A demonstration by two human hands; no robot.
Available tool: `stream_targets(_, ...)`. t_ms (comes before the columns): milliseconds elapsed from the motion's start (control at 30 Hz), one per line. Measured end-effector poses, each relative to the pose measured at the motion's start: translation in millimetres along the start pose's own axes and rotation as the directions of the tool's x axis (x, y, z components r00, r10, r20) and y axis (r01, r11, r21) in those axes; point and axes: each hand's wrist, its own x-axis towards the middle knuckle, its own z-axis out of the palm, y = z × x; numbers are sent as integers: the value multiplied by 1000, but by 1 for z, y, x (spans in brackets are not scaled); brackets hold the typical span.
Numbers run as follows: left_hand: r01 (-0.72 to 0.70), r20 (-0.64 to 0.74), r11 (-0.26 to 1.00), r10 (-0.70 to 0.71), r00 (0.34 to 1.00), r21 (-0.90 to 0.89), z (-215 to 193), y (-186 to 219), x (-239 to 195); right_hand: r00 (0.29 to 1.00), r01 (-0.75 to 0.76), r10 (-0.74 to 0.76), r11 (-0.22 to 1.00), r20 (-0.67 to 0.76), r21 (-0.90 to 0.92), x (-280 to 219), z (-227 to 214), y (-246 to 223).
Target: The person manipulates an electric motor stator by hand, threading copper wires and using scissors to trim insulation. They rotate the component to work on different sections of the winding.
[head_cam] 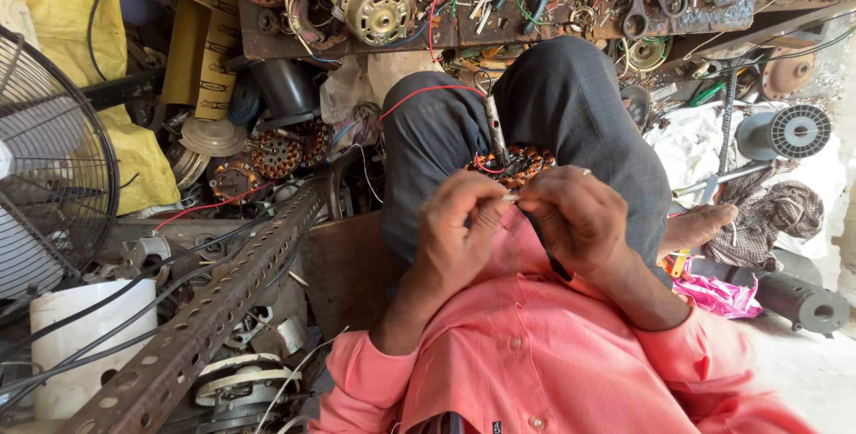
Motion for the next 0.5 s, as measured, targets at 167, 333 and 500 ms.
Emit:
stream_targets(167,-57,-137,998,62,989,40,-1,-57,39,885,-383,462,796,-61,469,-14,-8,16)
stream_targets(333,499,288,825,-426,858,-267,24,-111,71,877,-384,479,730,-22,566,-35,-29,39)
stream_targets(500,418,305,793,-305,902,-444,25,-83,74,805,-491,594,651,15,579,-44,-49,36)
